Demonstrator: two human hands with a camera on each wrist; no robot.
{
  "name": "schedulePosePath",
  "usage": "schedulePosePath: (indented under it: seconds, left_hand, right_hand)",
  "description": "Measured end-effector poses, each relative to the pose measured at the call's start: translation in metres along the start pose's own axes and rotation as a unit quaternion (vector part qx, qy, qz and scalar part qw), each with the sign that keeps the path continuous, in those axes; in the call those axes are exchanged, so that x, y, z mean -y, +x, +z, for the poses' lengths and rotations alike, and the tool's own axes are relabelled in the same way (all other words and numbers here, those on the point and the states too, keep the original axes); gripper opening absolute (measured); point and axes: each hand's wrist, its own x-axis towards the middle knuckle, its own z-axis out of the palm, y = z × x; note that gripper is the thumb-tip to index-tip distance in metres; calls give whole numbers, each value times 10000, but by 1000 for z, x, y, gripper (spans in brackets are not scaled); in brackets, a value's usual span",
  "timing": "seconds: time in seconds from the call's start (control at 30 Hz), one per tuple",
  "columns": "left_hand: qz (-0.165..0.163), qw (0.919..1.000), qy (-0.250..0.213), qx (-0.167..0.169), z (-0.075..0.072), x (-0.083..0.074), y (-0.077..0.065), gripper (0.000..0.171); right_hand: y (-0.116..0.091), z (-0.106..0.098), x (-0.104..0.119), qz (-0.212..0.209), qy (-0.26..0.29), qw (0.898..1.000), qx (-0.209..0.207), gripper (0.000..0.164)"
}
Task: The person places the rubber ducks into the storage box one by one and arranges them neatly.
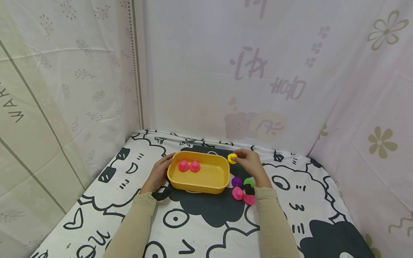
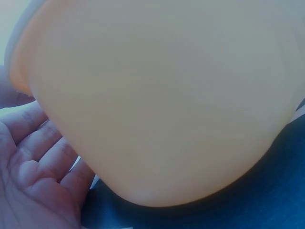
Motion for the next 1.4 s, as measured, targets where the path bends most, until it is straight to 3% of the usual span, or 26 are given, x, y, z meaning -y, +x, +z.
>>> schedulePosePath:
  seconds: [0.6, 0.83, 1.03, 1.4]
  left_hand:
    - [-259, 9993, 181, -194, 2, -2, 3, 41]
    - [-121, 9998, 100, -95, 1, -2, 1, 41]
    - [-70, 10000, 62, -33, -1, -1, 1, 43]
    - [-81, 9999, 63, -13, 0, -1, 1, 43]
  right_hand:
    - [14, 17, 23, -318, -241, 9973, 623, 38]
    - [24, 35, 31, -427, -442, 9921, 1097, 45]
    - [31, 51, 36, -627, -598, 9854, 1463, 40]
    - [36, 67, 48, -571, -767, 9791, 1797, 37]
